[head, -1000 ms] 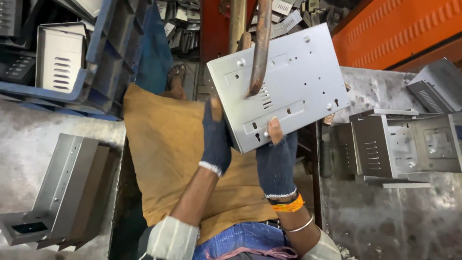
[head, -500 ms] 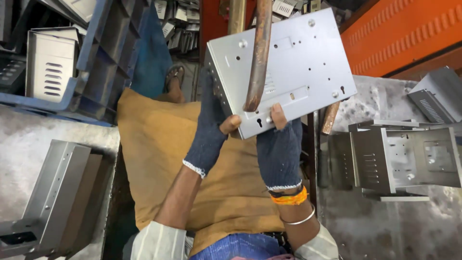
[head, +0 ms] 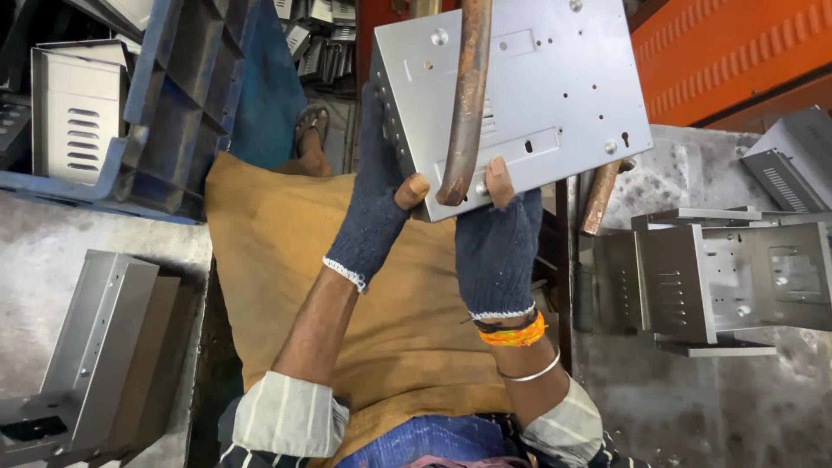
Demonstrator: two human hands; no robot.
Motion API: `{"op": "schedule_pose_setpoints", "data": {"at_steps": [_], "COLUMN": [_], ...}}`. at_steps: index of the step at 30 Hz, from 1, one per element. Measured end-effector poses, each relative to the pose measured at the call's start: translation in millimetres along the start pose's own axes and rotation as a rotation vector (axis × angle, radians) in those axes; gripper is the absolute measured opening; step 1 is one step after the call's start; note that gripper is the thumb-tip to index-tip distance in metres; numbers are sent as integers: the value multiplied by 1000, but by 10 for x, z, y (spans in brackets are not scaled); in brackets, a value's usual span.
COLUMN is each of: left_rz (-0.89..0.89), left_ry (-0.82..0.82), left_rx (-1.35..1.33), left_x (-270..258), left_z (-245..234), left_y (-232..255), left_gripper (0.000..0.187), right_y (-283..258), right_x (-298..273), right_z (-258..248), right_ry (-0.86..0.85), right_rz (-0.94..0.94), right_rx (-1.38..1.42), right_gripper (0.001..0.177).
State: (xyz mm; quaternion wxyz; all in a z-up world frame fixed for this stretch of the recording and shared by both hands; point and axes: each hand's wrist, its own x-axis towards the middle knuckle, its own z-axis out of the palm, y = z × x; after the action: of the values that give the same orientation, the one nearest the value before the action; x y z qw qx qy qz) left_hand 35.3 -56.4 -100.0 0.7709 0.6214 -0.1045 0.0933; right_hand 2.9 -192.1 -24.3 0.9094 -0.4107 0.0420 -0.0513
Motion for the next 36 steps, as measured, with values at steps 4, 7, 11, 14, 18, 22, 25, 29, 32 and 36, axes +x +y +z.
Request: {"op": "schedule_pose_setpoints", "data": {"at_steps": [4,7,11,14,18,22,25,29,32,36], "left_rz": [-14,-17,-3,-20,-59,22,59,-25,47,97], "left_ry": [4,28,43,54,52,49,46,54,59,229], "left_rx": [-12,0,-64,-81,-114,-58,-77,-216,-133,182], "left_x": [75,109,121,124,118,123,101,23,-29,-254], "left_z": [7,8,19,20,28,41,66,81,9,-187], "left_y": [-139,-229,-258,-254,-144,-194,-106,-144,-287,12], "left_gripper": [130,131,131,132,134,132,134,135,126,87], "right_y": [36,85,82,46,43,40,34,-13,-90,-208], "right_x": [91,141,153,139,148,142,137,86,5,-96], "right_z": [-59,-130,-126,-33,-29,-18,63,-45,-111,-341], "right_ry": [-20,-10,-14,-5,-2,-41,-36,-3,-19,-34], "right_rz": [-3,-11,-47,-5,-36,-51,-110,24,38,17], "right_rx": [-14,-17,-139,-71,-83,-62,-113,8,19,-61], "right_gripper": [55,56,57,58,60,57,55,54,53,56]}}
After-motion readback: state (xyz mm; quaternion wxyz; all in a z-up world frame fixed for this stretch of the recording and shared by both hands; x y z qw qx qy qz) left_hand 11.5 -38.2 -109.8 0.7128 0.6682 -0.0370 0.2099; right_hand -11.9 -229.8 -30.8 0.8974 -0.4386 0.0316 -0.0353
